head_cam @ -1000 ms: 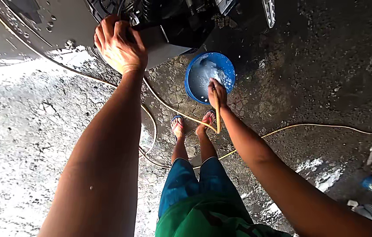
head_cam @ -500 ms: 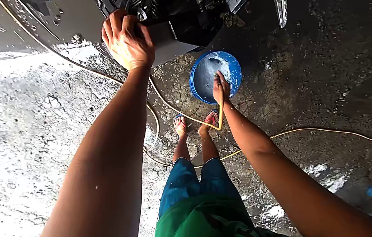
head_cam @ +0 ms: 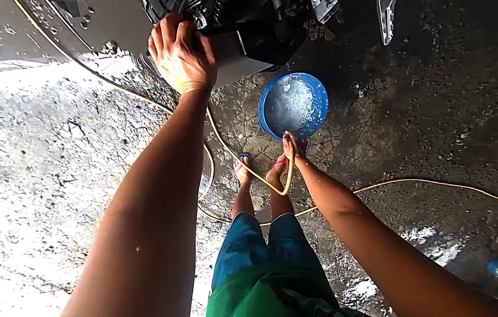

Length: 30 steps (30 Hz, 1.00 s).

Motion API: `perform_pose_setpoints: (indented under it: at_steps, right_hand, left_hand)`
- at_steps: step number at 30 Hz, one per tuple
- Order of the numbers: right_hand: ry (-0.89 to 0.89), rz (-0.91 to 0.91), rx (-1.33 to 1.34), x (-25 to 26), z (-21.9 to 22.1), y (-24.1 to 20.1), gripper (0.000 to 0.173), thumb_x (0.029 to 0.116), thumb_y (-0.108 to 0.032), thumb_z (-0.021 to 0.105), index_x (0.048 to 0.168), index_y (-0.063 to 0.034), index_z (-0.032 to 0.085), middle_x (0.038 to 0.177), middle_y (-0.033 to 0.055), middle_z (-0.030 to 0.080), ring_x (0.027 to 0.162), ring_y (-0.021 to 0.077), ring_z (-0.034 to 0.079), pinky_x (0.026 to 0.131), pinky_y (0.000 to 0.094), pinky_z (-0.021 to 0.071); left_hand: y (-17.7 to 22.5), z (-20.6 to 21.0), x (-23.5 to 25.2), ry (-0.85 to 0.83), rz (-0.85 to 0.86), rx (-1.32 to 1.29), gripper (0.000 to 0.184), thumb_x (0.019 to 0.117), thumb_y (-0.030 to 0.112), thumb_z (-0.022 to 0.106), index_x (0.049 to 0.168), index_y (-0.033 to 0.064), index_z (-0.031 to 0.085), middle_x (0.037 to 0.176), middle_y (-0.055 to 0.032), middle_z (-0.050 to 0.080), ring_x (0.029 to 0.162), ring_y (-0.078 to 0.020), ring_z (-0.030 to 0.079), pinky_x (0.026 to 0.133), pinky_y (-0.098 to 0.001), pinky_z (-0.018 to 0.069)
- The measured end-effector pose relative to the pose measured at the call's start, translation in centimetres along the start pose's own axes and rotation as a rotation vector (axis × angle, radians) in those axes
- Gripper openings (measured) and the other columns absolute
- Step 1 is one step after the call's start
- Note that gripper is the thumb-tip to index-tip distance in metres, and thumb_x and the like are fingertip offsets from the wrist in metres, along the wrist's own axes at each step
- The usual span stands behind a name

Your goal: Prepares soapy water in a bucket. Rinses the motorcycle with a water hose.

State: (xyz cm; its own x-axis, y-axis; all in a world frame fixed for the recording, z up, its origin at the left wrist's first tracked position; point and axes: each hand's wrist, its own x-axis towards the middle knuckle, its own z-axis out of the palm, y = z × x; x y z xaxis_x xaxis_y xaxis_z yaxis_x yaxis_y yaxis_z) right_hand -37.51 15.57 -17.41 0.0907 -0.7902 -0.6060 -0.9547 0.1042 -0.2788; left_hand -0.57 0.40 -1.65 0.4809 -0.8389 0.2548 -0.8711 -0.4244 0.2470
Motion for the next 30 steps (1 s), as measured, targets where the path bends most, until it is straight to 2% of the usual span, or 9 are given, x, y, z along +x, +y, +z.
perform_pose_setpoints:
  at_steps: [2, 5, 8, 14, 18, 22, 30]
  right_hand:
    - [-0.028, 0.022, 0.029, 0.1, 1.1, -0.2, 0.050, 0.1079, -0.041, 0.034, 0.143, -0.0180, 0.060, 0.133, 0.0104, 0.069, 0.130, 0.0299, 0.059, 0.118, 0.0669, 0.0235]
    - [-0.040, 0.054, 0.049, 0.3, 1.8, -0.7, 0.052, 0.1080, -0.044, 0.031, 0.146, -0.0192, 0.057, 0.137, 0.0097, 0.067, 0.133, 0.0302, 0.057, 0.118, 0.0705, 0.0159]
    - [-0.037, 0.036, 0.049, 0.2, 1.8, -0.7, 0.053, 0.1084, -0.044, 0.031, 0.147, -0.0185, 0.056, 0.136, 0.0112, 0.067, 0.133, 0.0316, 0.057, 0.118, 0.0724, 0.0153]
    - [0.017, -0.012, 0.022, -0.2, 2.1, -0.3, 0.053, 0.1080, -0.042, 0.031, 0.148, -0.0167, 0.054, 0.132, 0.0118, 0.069, 0.131, 0.0299, 0.059, 0.120, 0.0680, 0.0140]
    - [0.033, 0.076, -0.029, 0.6, 2.5, -0.9, 0.051, 0.1068, -0.041, 0.030, 0.146, -0.0218, 0.058, 0.132, 0.0040, 0.070, 0.130, 0.0219, 0.061, 0.124, 0.0621, 0.0122]
    - [0.090, 0.061, -0.014, 0.8, 3.4, -0.4, 0.050, 0.1060, -0.038, 0.032, 0.144, -0.0219, 0.060, 0.129, 0.0028, 0.072, 0.128, 0.0195, 0.062, 0.124, 0.0598, 0.0112]
    - [0.138, 0.044, -0.023, 1.0, 3.7, -0.3, 0.048, 0.1065, -0.037, 0.032, 0.140, -0.0218, 0.064, 0.126, 0.0035, 0.073, 0.125, 0.0197, 0.064, 0.124, 0.0553, 0.0191]
  left_hand:
    - [-0.1, 0.1, 0.0, -0.007, -0.003, 0.001, 0.035, 0.0973, 0.039, 0.046, 0.105, 0.0257, 0.077, 0.127, 0.0031, 0.071, 0.121, -0.0193, 0.062, 0.104, -0.0422, 0.0413]
    - [-0.2, 0.1, 0.1, -0.002, 0.001, 0.006, 0.034, 0.0968, 0.040, 0.047, 0.104, 0.0266, 0.077, 0.126, 0.0032, 0.072, 0.121, -0.0196, 0.063, 0.104, -0.0419, 0.0415]
    - [-0.1, 0.2, 0.1, 0.003, -0.002, 0.007, 0.034, 0.0957, 0.041, 0.048, 0.103, 0.0268, 0.078, 0.124, 0.0025, 0.072, 0.119, -0.0198, 0.063, 0.103, -0.0419, 0.0417]
    - [-0.1, 0.3, 0.2, -0.005, -0.030, 0.050, 0.034, 0.0954, 0.041, 0.048, 0.104, 0.0290, 0.078, 0.123, 0.0028, 0.073, 0.120, -0.0204, 0.063, 0.104, -0.0423, 0.0415]
    - [0.1, 0.5, 0.2, 0.030, -0.031, 0.071, 0.032, 0.0930, 0.041, 0.050, 0.099, 0.0278, 0.079, 0.112, 0.0021, 0.075, 0.114, -0.0213, 0.066, 0.101, -0.0423, 0.0435]
    - [0.0, 0.7, 0.2, 0.041, -0.040, 0.095, 0.033, 0.0923, 0.042, 0.051, 0.098, 0.0270, 0.079, 0.106, 0.0003, 0.075, 0.111, -0.0221, 0.066, 0.098, -0.0433, 0.0432]
    - [0.2, 0.5, 0.3, 0.013, -0.057, 0.122, 0.037, 0.0912, 0.048, 0.052, 0.097, 0.0227, 0.079, 0.105, -0.0032, 0.075, 0.114, -0.0266, 0.066, 0.103, -0.0467, 0.0422]
